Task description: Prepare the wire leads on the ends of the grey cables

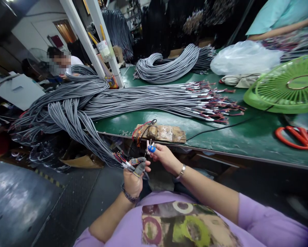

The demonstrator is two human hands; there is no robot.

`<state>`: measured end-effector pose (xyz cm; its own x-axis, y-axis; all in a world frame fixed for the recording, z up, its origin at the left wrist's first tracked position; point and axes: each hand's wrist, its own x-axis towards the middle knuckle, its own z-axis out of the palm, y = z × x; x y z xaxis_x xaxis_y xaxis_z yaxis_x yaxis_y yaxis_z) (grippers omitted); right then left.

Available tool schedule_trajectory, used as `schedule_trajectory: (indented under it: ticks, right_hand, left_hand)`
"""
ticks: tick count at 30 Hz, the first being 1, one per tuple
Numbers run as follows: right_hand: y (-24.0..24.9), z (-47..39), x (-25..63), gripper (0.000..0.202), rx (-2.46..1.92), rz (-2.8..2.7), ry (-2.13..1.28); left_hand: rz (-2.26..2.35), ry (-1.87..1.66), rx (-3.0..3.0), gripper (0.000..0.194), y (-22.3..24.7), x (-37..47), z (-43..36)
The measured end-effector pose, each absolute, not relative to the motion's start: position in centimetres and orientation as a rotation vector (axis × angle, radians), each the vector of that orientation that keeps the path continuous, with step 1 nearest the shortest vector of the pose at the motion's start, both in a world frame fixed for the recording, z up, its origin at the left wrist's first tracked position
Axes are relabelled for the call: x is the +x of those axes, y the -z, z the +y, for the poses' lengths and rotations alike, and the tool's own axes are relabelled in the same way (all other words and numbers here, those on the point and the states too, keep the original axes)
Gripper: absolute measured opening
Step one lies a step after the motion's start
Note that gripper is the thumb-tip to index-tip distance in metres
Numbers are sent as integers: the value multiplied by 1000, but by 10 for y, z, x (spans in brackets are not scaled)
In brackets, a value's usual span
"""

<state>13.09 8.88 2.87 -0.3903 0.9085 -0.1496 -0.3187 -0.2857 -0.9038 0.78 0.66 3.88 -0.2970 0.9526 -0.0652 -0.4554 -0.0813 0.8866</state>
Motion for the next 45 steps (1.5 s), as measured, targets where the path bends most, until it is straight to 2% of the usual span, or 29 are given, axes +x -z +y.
schedule_trajectory:
  ticks: [2,5,9,15,22,25,29,34,38,45]
  right_hand:
    - [-25,90,129,46,-941,-1095,-1651]
    - [-23,92,126,51,-865,-973,-1820]
    - [-24,95,121,45,-713,-681,-2061]
    - [-24,96,117,38,-712,-588,-2034]
    - [-21,88,126,46,-713,-539,-2171]
    - [-16,86,135,43,-795,-485,-2173]
    - [-9,83,149,35,-929,-634,-2052]
    - [-16,75,163,30,-1037,-1249,-1678]
    - [-29,57,162,26,-906,-1545,-1544]
    - [-40,37,146,22,-903,-1631,-1443]
  left_hand:
    - [1040,-1635,683,21,-39,9,9]
    - [1043,-1619,679,24,-38,10,14]
    - [1026,-1589,681,25,-36,11,18]
    - [1066,-1553,680,24,-32,13,19]
    - [1047,-1547,670,23,-30,10,14]
    - [1064,-1524,683,23,-24,9,10]
    - [1141,-1408,779,26,-14,6,8]
    - [1194,-1328,892,37,-8,3,5]
    - [1223,-1193,996,29,-8,4,0]
    - [1228,-1065,1226,16,-10,6,-6]
